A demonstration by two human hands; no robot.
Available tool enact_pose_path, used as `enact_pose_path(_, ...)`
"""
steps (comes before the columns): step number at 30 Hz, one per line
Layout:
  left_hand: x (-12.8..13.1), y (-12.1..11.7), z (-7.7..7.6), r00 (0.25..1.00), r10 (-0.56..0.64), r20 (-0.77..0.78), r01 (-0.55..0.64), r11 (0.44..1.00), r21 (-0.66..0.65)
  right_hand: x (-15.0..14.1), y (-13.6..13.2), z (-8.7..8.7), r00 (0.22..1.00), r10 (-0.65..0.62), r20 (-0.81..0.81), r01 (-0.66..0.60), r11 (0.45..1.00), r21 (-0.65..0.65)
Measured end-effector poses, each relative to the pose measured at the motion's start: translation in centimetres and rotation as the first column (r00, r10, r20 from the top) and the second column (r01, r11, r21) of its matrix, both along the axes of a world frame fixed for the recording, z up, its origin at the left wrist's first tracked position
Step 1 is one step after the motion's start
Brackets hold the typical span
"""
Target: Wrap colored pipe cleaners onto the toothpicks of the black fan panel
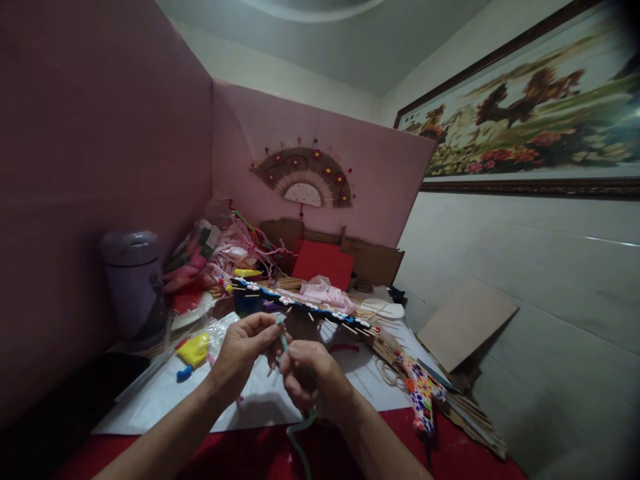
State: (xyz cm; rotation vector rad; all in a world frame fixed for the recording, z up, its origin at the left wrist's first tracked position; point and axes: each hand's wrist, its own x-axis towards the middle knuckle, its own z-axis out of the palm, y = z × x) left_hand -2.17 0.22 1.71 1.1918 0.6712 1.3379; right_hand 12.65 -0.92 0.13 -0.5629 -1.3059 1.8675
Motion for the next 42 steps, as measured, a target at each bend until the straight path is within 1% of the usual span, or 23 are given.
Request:
enact_pose_path(2, 0.1, 0.1, -0.6, 1.000, 0.026, -0.015, -0.027, 0.999, -0.036, 0.0, 0.3, -0.3, 0.999, -0.015, 0.029, 0.015, 1.000, -0.017)
enact_pose_path(5, 0.2, 0.5, -1.3, 0.996, 0.055, -0.067, -0.060, 0.996, -0.068, 0.0, 0.9, -0.8, 0.994, -0.068, 0.081, 0.073, 0.996, -0.053)
enact_pose_path(7, 0.2, 0.8, -1.7, 0.992, 0.054, -0.111, -0.058, 0.998, -0.037, 0.2, 1.2, -1.1, 0.993, -0.069, 0.092, 0.077, 0.993, -0.088)
enact_pose_path(11, 0.0, 1.2, -2.0, 0.971, 0.095, -0.218, -0.078, 0.993, 0.084, 0.7, 1.5, -1.3, 0.998, 0.027, 0.060, -0.019, 0.989, -0.144)
enact_pose_path(15, -0.4, 1.5, -2.0, 0.939, 0.143, -0.312, -0.114, 0.988, 0.107, 0.9, 1.6, -1.4, 0.996, 0.039, 0.078, -0.026, 0.987, -0.157)
enact_pose_path(20, -0.6, 1.6, -2.2, 0.902, 0.130, -0.412, -0.065, 0.984, 0.167, 0.8, 1.8, -2.0, 0.993, 0.043, 0.109, -0.026, 0.988, -0.154)
enact_pose_path(22, -0.5, 1.5, -2.4, 0.893, 0.133, -0.429, -0.053, 0.980, 0.193, 0.8, 1.9, -2.2, 0.989, 0.046, 0.143, -0.024, 0.989, -0.148)
enact_pose_path(24, -0.4, 1.5, -2.4, 0.895, 0.151, -0.419, -0.070, 0.977, 0.202, 0.7, 1.9, -2.4, 0.985, 0.046, 0.165, -0.022, 0.990, -0.142)
enact_pose_path(26, -0.4, 1.6, -2.3, 0.909, 0.145, -0.390, -0.094, 0.985, 0.145, 0.7, 2.0, -2.5, 0.982, 0.044, 0.184, -0.018, 0.990, -0.141)
enact_pose_path(28, -0.5, 1.6, -2.0, 0.942, 0.071, -0.329, -0.072, 0.997, 0.008, 0.5, 2.0, -2.4, 0.978, 0.019, 0.208, 0.009, 0.991, -0.132)
enact_pose_path(29, -0.6, 1.6, -1.9, 0.960, 0.007, -0.279, -0.029, 0.997, -0.076, 0.5, 1.9, -2.3, 0.976, 0.004, 0.220, 0.025, 0.992, -0.127)
enact_pose_path(31, -0.9, 1.6, -1.6, 0.979, -0.138, -0.150, 0.103, 0.970, -0.221, 0.3, 1.8, -1.9, 0.972, -0.016, 0.236, 0.045, 0.992, -0.117)
enact_pose_path(33, -1.2, 1.6, -1.5, 0.971, -0.235, -0.050, 0.210, 0.931, -0.298, 0.2, 1.7, -1.6, 0.968, -0.024, 0.252, 0.050, 0.994, -0.098)
enact_pose_path(34, -1.3, 1.6, -1.4, 0.968, -0.249, -0.034, 0.226, 0.923, -0.310, 0.2, 1.6, -1.5, 0.965, -0.025, 0.260, 0.050, 0.994, -0.092)
enact_pose_path(35, -1.4, 1.6, -1.4, 0.970, -0.242, -0.037, 0.219, 0.925, -0.309, 0.2, 1.6, -1.4, 0.963, -0.027, 0.268, 0.052, 0.995, -0.086)
enact_pose_path(38, -1.4, 1.7, -1.5, 0.981, -0.183, -0.060, 0.162, 0.954, -0.252, 0.3, 1.7, -1.7, 0.961, -0.034, 0.273, 0.057, 0.995, -0.076)
enact_pose_path(42, -1.2, 1.6, -1.6, 0.983, -0.165, -0.080, 0.144, 0.965, -0.221, 0.4, 2.0, -2.3, 0.960, -0.063, 0.274, 0.082, 0.995, -0.058)
